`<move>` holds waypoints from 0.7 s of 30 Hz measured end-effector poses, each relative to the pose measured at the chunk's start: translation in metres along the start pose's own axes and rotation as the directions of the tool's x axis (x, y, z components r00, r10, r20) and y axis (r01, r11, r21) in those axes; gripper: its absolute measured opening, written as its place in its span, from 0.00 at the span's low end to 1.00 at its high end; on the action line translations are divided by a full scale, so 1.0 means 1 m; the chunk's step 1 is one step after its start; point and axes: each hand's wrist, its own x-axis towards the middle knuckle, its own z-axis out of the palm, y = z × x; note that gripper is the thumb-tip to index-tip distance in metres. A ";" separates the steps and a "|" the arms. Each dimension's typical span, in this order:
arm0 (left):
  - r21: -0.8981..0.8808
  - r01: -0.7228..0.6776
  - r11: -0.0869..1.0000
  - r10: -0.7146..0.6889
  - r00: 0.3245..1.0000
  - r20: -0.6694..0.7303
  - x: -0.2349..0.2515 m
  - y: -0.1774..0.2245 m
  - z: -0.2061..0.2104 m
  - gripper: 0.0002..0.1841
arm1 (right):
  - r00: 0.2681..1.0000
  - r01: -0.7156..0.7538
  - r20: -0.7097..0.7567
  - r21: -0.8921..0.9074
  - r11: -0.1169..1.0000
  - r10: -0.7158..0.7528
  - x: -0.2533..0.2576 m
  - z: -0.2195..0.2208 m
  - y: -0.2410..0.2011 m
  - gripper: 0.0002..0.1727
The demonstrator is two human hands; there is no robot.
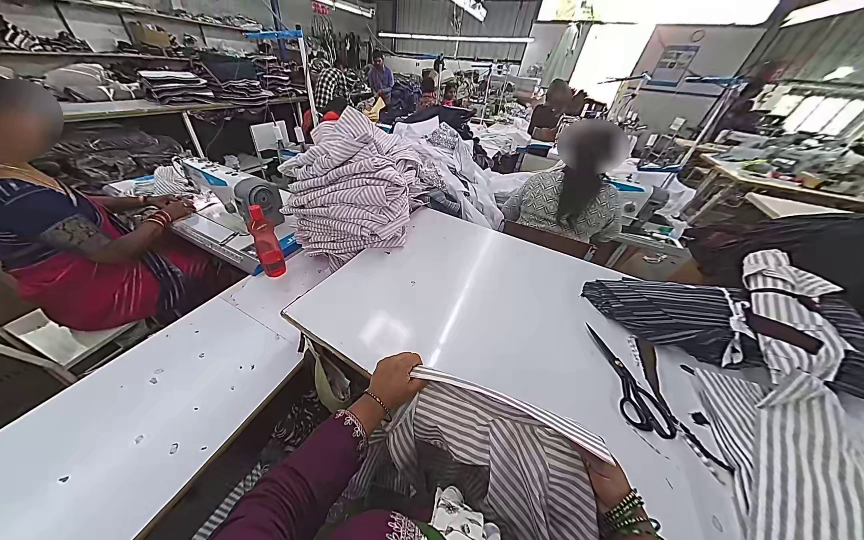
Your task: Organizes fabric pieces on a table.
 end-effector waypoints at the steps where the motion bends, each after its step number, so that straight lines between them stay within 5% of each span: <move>1: 0.000 -0.001 1.000 0.001 1.000 0.001 0.000 0.000 -0.001 0.18 | 1.000 0.004 0.001 0.002 1.000 -0.004 0.000 0.000 0.000 0.15; 21: -0.017 -0.005 1.000 0.005 0.999 0.037 -0.001 0.001 -0.004 0.18 | 0.997 0.067 -0.025 -0.033 0.997 -0.068 -0.003 0.000 0.003 0.14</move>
